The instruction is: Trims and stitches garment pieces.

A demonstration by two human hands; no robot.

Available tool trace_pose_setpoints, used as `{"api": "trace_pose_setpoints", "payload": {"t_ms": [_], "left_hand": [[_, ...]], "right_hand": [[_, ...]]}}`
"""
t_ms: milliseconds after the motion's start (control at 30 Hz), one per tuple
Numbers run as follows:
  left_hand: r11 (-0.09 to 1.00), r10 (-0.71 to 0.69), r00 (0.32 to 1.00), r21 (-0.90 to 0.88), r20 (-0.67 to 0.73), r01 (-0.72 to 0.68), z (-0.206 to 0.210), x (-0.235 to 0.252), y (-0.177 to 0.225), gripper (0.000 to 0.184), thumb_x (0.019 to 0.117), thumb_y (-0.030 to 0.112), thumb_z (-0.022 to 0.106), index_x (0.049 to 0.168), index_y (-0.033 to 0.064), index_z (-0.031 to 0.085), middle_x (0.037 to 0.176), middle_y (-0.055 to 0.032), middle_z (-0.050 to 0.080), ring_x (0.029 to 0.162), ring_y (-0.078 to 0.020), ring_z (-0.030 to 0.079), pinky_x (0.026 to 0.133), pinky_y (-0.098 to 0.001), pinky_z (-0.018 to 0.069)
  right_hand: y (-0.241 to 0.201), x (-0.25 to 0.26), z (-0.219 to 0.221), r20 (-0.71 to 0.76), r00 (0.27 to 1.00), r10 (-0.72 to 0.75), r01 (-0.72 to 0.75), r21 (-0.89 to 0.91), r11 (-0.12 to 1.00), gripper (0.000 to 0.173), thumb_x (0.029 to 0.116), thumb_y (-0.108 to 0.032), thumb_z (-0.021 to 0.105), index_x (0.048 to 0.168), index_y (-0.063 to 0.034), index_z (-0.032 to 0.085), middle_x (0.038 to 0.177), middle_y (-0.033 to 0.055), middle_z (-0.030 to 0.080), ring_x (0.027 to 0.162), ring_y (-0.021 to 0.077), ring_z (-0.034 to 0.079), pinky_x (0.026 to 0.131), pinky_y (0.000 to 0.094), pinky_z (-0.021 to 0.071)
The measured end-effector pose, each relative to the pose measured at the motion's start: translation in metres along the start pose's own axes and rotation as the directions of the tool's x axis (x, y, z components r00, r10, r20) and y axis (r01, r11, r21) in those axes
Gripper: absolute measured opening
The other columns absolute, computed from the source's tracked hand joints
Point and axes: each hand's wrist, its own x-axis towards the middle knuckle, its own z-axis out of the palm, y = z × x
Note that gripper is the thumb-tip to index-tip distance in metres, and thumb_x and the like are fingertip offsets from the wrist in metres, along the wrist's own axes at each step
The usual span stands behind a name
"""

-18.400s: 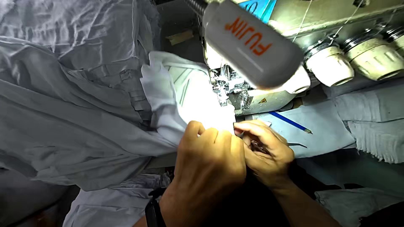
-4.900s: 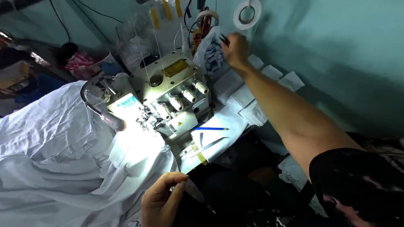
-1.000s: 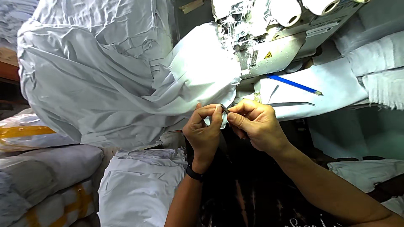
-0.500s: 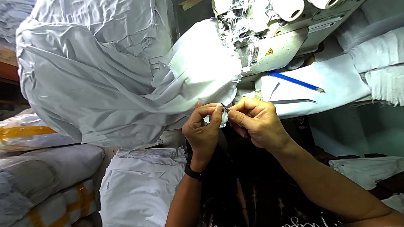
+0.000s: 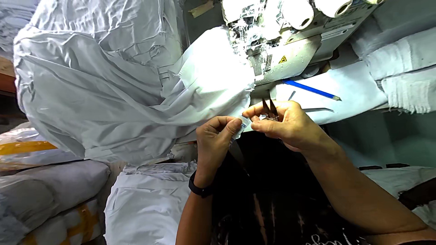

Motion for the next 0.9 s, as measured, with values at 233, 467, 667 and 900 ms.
{"api": "trace_pose_setpoints", "payload": {"t_ms": [233, 467, 667, 900], "left_hand": [[0.999, -0.05, 0.997, -0.015, 0.056, 0.051, -0.001, -0.002, -0.004, 0.001, 0.0942, 0.007, 0.071, 0.094, 0.0075, 0.071, 0.077, 0.0021, 0.068, 0.064, -0.0024, 0.062, 0.058, -0.0182, 0.0531], [0.987, -0.124, 0.992, -0.103, 0.022, 0.126, -0.004, -0.005, -0.007, 0.007, 0.0886, 0.0, 0.072, 0.092, 0.006, 0.073, 0.075, -0.002, 0.07, 0.063, -0.0054, 0.065, 0.06, -0.0219, 0.0568], [0.99, -0.135, 0.99, -0.045, 0.048, 0.137, -0.002, -0.006, -0.003, 0.007, 0.0871, -0.001, 0.071, 0.089, 0.0058, 0.072, 0.073, -0.002, 0.07, 0.063, -0.0059, 0.066, 0.059, -0.0218, 0.0565], [0.96, -0.213, 0.976, -0.172, 0.05, 0.219, -0.004, -0.005, -0.004, 0.009, 0.0893, -0.001, 0.068, 0.089, 0.0073, 0.071, 0.074, -0.0037, 0.071, 0.064, -0.0061, 0.067, 0.062, -0.0219, 0.0569]], "right_hand": [[0.005, 0.003, 0.012, -0.059, 0.997, -0.047, 0.046, -0.024, 0.999, 0.008, 0.0908, -0.004, 0.071, 0.085, -0.0095, 0.072, 0.065, -0.0049, 0.061, 0.048, -0.0015, 0.046, 0.042, 0.0129, 0.038], [0.007, 0.0, 0.01, -0.022, 0.999, -0.034, 0.033, -0.072, 0.997, 0.027, 0.081, -0.003, 0.077, 0.107, -0.0093, 0.073, 0.073, -0.0048, 0.059, 0.049, 0.0002, 0.044, 0.043, 0.0134, 0.0388], [0.004, 0.002, 0.005, -0.199, 0.972, -0.122, 0.067, -0.264, 0.962, 0.006, 0.0958, -0.009, 0.067, 0.092, -0.011, 0.071, 0.072, -0.0074, 0.062, 0.052, -0.0035, 0.048, 0.045, 0.0123, 0.0389], [-0.004, -0.002, -0.004, -0.193, 0.98, -0.054, 0.024, -0.156, 0.987, 0.013, 0.101, -0.012, 0.06, 0.095, -0.0113, 0.071, 0.065, -0.0072, 0.055, 0.045, -0.002, 0.039, 0.04, 0.0124, 0.0327]]}}
